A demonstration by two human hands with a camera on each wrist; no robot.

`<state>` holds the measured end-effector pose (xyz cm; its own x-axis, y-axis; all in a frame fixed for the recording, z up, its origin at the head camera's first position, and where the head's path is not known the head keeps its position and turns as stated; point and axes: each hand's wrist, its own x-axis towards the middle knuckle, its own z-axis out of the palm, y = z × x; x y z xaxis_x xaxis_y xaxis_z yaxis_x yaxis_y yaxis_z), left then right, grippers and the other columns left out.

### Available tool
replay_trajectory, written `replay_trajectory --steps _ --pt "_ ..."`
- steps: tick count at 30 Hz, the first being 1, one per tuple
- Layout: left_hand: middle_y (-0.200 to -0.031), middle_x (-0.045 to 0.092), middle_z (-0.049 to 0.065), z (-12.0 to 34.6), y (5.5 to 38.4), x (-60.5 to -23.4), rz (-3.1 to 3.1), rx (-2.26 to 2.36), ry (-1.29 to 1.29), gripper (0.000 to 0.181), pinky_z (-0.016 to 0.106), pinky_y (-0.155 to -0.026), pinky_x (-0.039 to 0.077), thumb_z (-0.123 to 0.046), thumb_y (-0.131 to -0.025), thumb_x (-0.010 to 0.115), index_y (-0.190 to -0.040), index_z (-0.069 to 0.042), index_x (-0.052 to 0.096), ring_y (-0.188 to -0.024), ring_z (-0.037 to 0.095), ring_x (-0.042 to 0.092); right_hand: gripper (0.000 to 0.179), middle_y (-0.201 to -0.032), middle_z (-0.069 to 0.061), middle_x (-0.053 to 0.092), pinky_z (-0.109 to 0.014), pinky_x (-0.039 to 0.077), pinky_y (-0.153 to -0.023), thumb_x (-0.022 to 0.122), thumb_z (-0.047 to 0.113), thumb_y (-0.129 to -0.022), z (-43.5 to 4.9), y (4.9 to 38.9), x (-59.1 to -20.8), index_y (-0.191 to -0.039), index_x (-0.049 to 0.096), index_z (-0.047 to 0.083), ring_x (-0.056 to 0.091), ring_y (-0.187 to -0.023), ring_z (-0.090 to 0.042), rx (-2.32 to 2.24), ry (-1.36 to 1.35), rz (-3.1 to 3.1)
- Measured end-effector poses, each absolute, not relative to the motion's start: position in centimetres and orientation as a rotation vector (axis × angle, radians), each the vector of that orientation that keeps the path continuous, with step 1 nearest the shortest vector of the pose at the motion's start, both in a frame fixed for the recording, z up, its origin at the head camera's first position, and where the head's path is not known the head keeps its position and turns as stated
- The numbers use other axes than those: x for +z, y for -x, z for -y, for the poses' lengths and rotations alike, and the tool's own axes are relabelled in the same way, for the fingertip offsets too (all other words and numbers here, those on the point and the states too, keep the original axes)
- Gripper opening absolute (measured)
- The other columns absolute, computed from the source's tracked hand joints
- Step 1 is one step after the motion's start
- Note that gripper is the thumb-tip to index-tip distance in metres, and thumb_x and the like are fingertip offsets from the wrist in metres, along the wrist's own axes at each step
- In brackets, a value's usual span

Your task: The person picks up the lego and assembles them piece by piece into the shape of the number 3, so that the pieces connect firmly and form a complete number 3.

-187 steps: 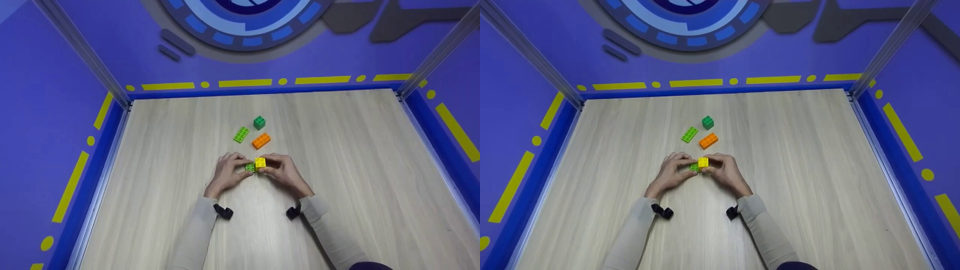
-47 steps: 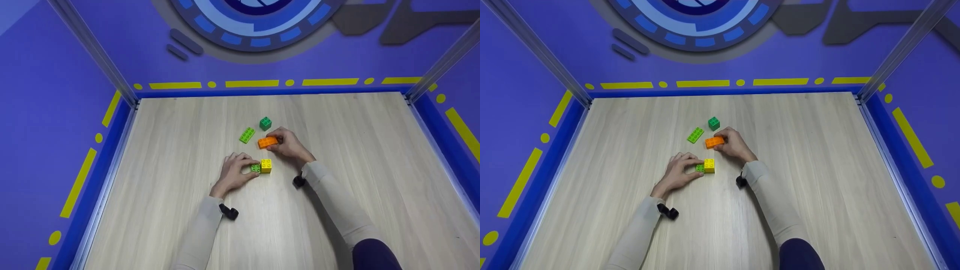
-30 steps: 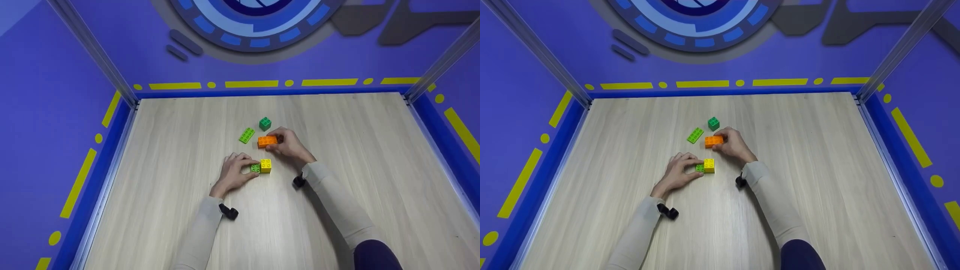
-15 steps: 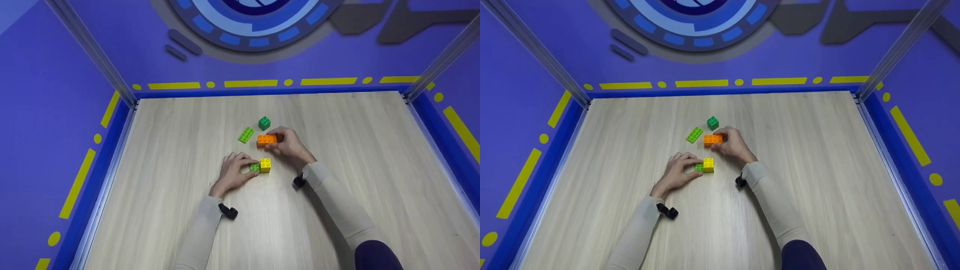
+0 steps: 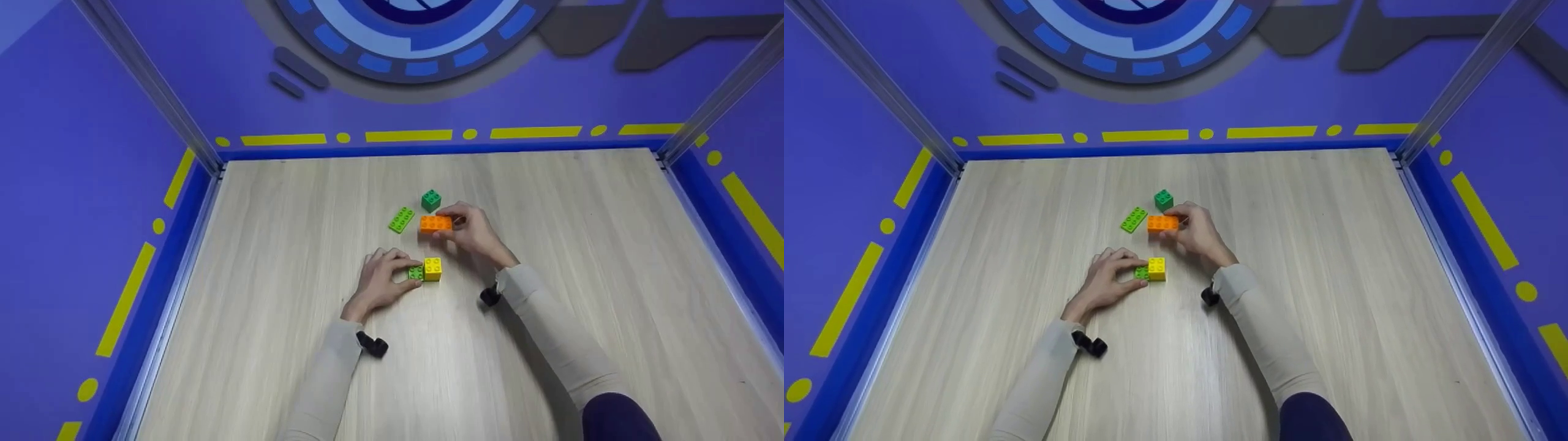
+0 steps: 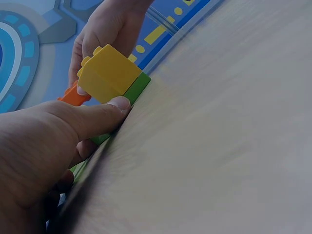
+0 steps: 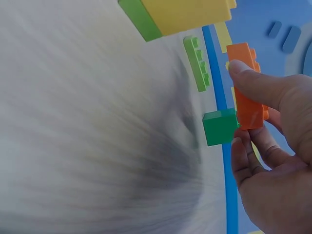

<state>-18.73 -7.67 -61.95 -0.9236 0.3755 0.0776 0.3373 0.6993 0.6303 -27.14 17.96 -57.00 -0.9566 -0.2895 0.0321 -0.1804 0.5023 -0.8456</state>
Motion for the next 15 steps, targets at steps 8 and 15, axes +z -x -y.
replay_trajectory --steps 8,15 --pt "-0.125 0.067 -0.008 7.67 18.88 -62.03 -2.845 1.027 -0.597 0.042 0.043 -0.102 0.037 -0.052 -0.093 0.080 -0.131 -0.034 0.077 -0.111 0.018 0.054 0.035 -0.119 -0.010 0.073 -0.047 0.053 -0.102 0.088 0.007 -0.089 -18.02 26.77 -56.57 -0.123 0.080 0.009 0.064 -0.109 -0.029 -1.492 0.420 -2.623" --pt "-0.124 0.067 -0.008 7.78 18.89 -62.16 -2.843 1.036 -0.602 0.044 0.043 -0.102 0.037 -0.053 -0.093 0.079 -0.132 -0.034 0.077 -0.111 0.018 0.053 0.035 -0.117 -0.009 0.073 -0.047 0.052 -0.101 0.088 0.007 -0.088 -17.98 26.15 -56.01 -0.122 0.080 0.010 0.063 -0.107 -0.028 -1.501 0.440 -2.626"
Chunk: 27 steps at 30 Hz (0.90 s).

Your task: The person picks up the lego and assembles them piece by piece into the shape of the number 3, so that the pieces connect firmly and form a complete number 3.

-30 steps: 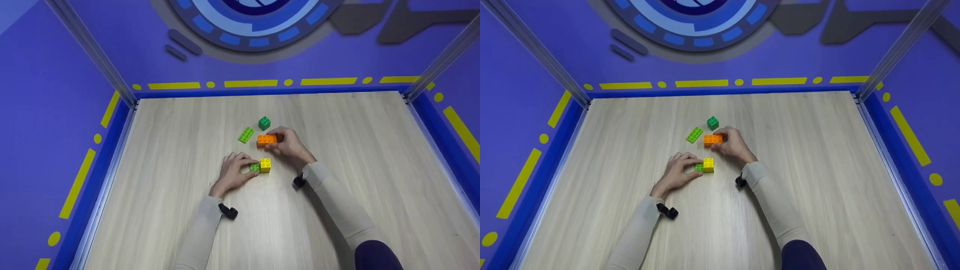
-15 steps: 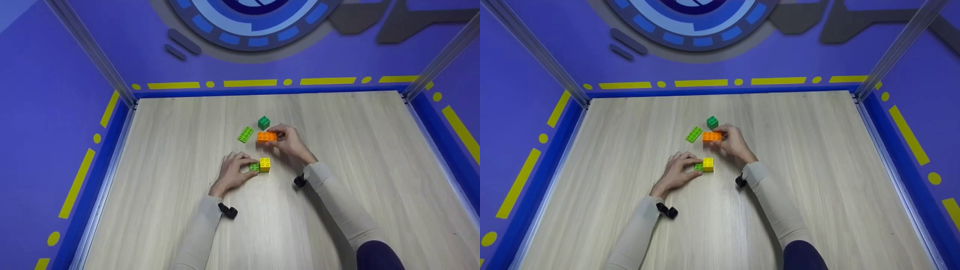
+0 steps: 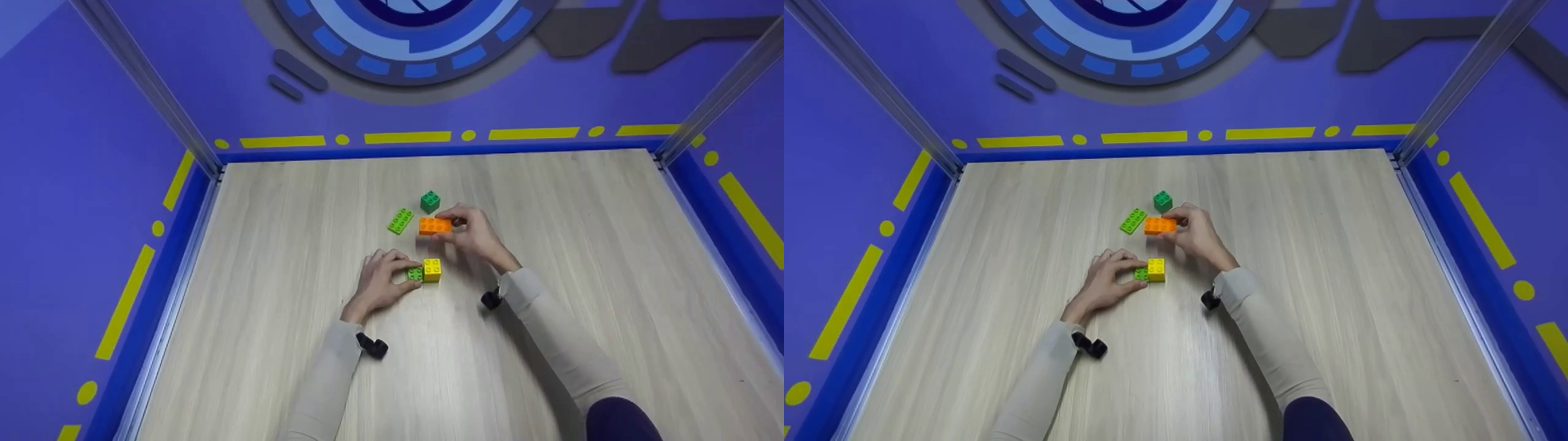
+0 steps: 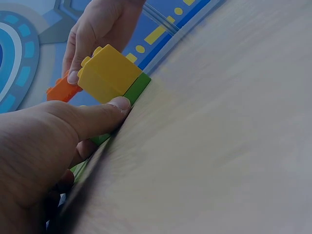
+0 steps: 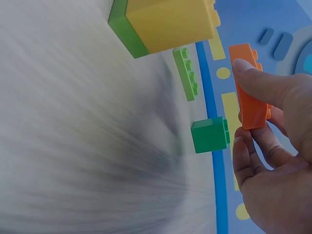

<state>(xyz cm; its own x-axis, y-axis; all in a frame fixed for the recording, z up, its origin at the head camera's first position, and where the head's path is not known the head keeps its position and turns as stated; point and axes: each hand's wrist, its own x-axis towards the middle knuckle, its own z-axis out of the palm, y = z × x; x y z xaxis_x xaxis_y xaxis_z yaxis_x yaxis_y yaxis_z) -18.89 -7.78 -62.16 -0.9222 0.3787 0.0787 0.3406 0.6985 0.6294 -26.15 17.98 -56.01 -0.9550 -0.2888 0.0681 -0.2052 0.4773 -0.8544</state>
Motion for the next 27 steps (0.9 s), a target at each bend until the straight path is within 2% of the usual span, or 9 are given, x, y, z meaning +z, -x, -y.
replay_trajectory --steps 6,12,19,23,27 --pt "-0.125 0.067 -0.009 7.8 18.9 -62.3 -2.844 1.044 -0.607 0.044 0.043 -0.102 0.037 -0.053 -0.092 0.080 -0.132 -0.034 0.077 -0.111 0.018 0.054 0.034 -0.111 -0.008 0.072 -0.047 0.052 -0.098 0.088 0.010 -0.089 -18.0 25.7 -55.6 -0.121 0.081 0.011 0.063 -0.103 -0.029 -1.497 0.505 -2.653" --pt "-0.124 0.068 -0.007 7.7 18.8 -62.1 -2.867 1.023 -0.632 0.043 0.045 -0.102 0.039 -0.051 -0.093 0.080 -0.131 -0.033 0.077 -0.111 0.020 0.056 0.033 -0.108 -0.010 0.072 -0.057 0.052 -0.099 0.089 0.011 -0.088 -17.9 25.4 -55.4 -0.120 0.081 0.008 0.064 -0.102 -0.035 -1.506 0.549 -2.660" --pt "-0.123 0.068 -0.006 7.7 18.8 -62.0 -2.882 1.034 -0.645 0.041 0.046 -0.101 0.040 -0.050 -0.092 0.081 -0.129 -0.032 0.079 -0.112 0.021 0.057 0.036 -0.107 -0.010 0.073 -0.062 0.052 -0.099 0.091 0.015 -0.087 -17.6 25.2 -54.9 -0.120 0.081 0.007 0.062 -0.100 -0.029 -1.534 0.600 -2.637" --pt "-0.124 0.068 -0.006 7.7 18.8 -62.0 -2.871 1.040 -0.640 0.041 0.046 -0.101 0.039 -0.051 -0.092 0.081 -0.129 -0.031 0.079 -0.113 0.021 0.057 0.036 -0.108 -0.009 0.074 -0.061 0.052 -0.099 0.091 0.017 -0.087 -17.5 25.1 -54.7 -0.120 0.082 0.008 0.062 -0.100 -0.025 -1.534 0.623 -2.635" --pt "-0.124 0.069 -0.006 7.6 18.8 -62.0 -2.875 1.041 -0.637 0.041 0.046 -0.101 0.039 -0.051 -0.092 0.081 -0.129 -0.032 0.079 -0.114 0.021 0.057 0.036 -0.108 -0.008 0.074 -0.053 0.053 -0.097 0.091 0.018 -0.087 -17.5 24.9 -54.5 -0.120 0.082 0.009 0.063 -0.099 -0.023 -1.527 0.648 -2.643"
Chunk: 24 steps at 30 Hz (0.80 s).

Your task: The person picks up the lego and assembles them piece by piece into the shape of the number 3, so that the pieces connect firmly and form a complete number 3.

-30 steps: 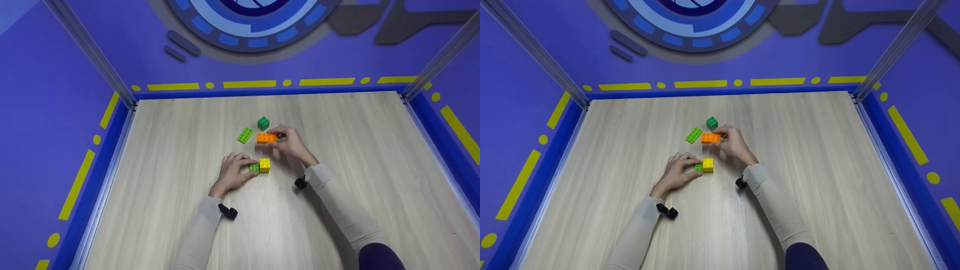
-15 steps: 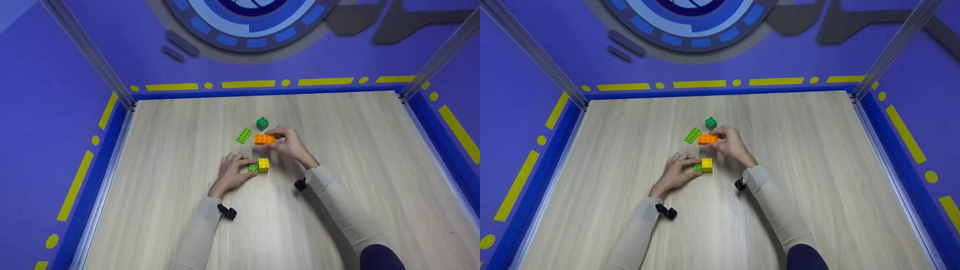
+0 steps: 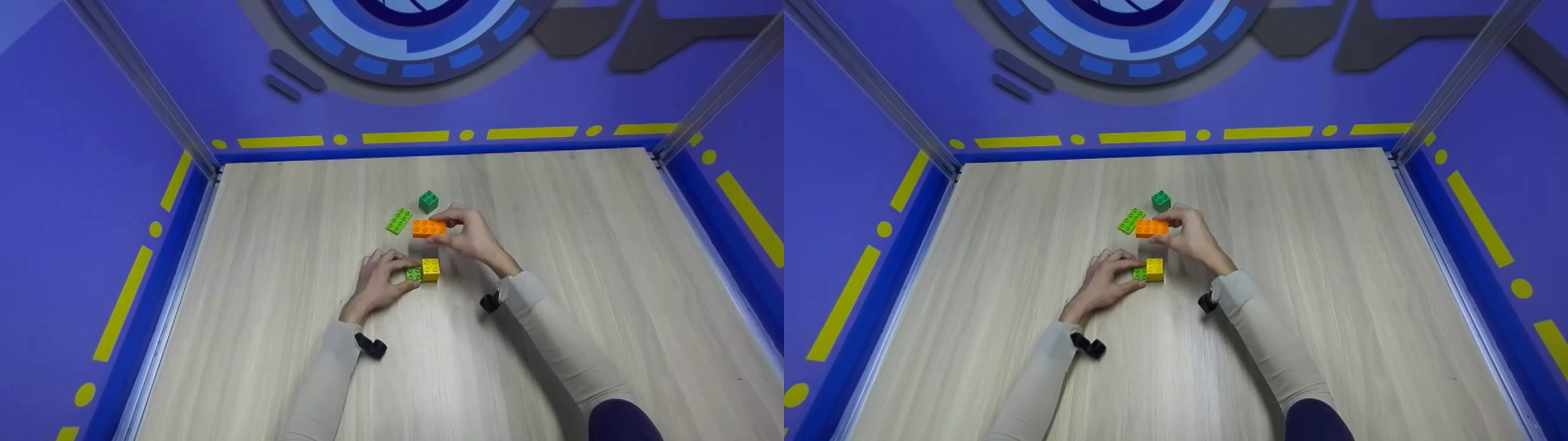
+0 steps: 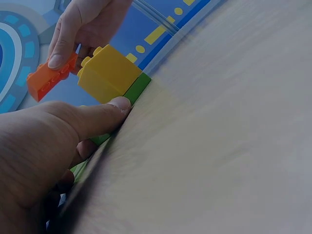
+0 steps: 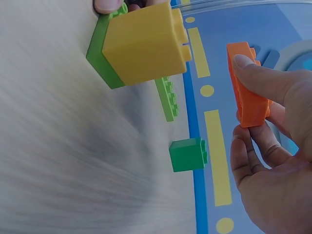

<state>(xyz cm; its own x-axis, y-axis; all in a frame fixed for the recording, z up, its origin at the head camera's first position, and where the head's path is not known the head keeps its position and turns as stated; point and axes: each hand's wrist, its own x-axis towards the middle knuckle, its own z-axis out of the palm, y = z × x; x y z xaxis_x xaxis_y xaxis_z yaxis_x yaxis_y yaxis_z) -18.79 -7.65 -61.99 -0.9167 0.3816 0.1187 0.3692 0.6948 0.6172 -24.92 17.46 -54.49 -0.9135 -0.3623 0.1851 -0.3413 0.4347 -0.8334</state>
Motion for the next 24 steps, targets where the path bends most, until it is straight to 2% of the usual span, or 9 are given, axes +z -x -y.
replay_trajectory --steps 3,9,14,17,24 --pt "-0.124 0.069 -0.005 7.7 18.8 -62.0 -2.885 1.038 -0.642 0.042 0.046 -0.102 0.039 -0.051 -0.091 0.081 -0.129 -0.031 0.079 -0.114 0.021 0.057 0.035 -0.106 -0.008 0.074 -0.048 0.053 -0.095 0.092 0.018 -0.086 -17.4 24.7 -54.4 -0.119 0.082 0.009 0.062 -0.098 -0.023 -1.531 0.664 -2.644" --pt "-0.124 0.069 -0.004 7.7 18.8 -62.1 -2.878 1.046 -0.647 0.045 0.046 -0.102 0.039 -0.051 -0.091 0.082 -0.129 -0.028 0.078 -0.113 0.022 0.056 0.036 -0.103 -0.007 0.072 -0.050 0.054 -0.094 0.092 0.017 -0.086 -17.2 24.2 -54.3 -0.119 0.082 0.008 0.062 -0.096 -0.023 -1.515 0.689 -2.653" --pt "-0.125 0.069 -0.004 7.6 18.8 -62.3 -2.877 1.035 -0.641 0.044 0.045 -0.102 0.039 -0.051 -0.092 0.081 -0.128 -0.025 0.079 -0.112 0.022 0.056 0.035 -0.100 -0.007 0.072 -0.045 0.052 -0.092 0.092 0.015 -0.086 -17.0 23.8 -54.3 -0.118 0.082 0.007 0.062 -0.096 -0.032 -1.512 0.702 -2.652" --pt "-0.126 0.068 -0.004 7.6 18.9 -62.3 -2.875 1.035 -0.639 0.044 0.045 -0.102 0.038 -0.051 -0.092 0.081 -0.127 -0.024 0.079 -0.112 0.021 0.056 0.035 -0.100 -0.008 0.071 -0.050 0.053 -0.093 0.091 0.014 -0.086 -16.9 23.6 -54.4 -0.119 0.082 0.006 0.063 -0.096 -0.036 -1.520 0.713 -2.642" --pt "-0.125 0.067 -0.005 7.6 18.8 -62.1 -2.867 1.028 -0.621 0.044 0.044 -0.102 0.038 -0.051 -0.092 0.081 -0.125 -0.021 0.080 -0.112 0.020 0.055 0.034 -0.100 -0.008 0.071 -0.051 0.054 -0.093 0.091 0.016 -0.087 -16.9 23.3 -54.5 -0.118 0.082 0.006 0.062 -0.095 -0.023 -1.518 0.720 -2.636"
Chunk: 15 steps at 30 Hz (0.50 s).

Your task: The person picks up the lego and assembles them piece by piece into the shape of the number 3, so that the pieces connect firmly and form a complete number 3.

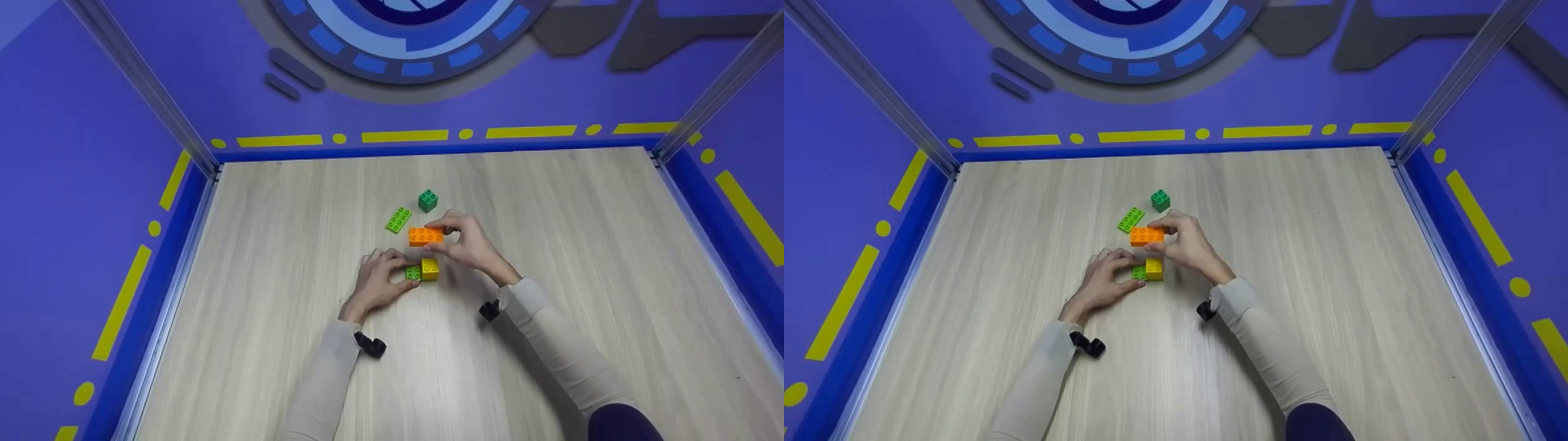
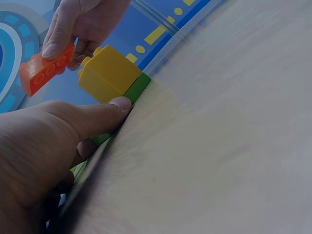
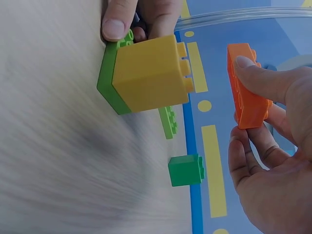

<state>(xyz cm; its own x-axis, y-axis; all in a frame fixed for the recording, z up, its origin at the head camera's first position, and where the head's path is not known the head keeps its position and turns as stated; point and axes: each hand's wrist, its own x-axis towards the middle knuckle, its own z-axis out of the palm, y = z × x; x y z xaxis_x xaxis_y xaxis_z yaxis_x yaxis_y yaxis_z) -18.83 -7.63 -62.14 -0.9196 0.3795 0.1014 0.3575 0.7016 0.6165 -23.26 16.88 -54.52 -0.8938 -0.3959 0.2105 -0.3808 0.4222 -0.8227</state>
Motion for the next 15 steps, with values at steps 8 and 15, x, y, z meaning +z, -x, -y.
replay_trajectory --steps 8,15 --pt "-0.125 0.067 -0.007 7.73 18.85 -62.18 -2.858 1.040 -0.621 0.043 0.043 -0.101 0.037 -0.050 -0.093 0.081 -0.128 -0.026 0.078 -0.110 0.020 0.053 0.033 -0.099 -0.008 0.070 -0.061 0.052 -0.094 0.091 0.014 -0.086 -16.78 22.85 -54.60 -0.117 0.082 0.006 0.062 -0.097 -0.024 -1.557 0.726 -2.609" --pt "-0.124 0.068 -0.006 7.67 18.86 -62.16 -2.864 1.028 -0.624 0.043 0.044 -0.101 0.037 -0.050 -0.093 0.081 -0.129 -0.027 0.078 -0.110 0.021 0.054 0.033 -0.102 -0.008 0.070 -0.050 0.052 -0.095 0.089 0.008 -0.086 -16.82 22.44 -54.75 -0.118 0.082 0.007 0.062 -0.098 -0.025 -1.533 0.753 -2.617"
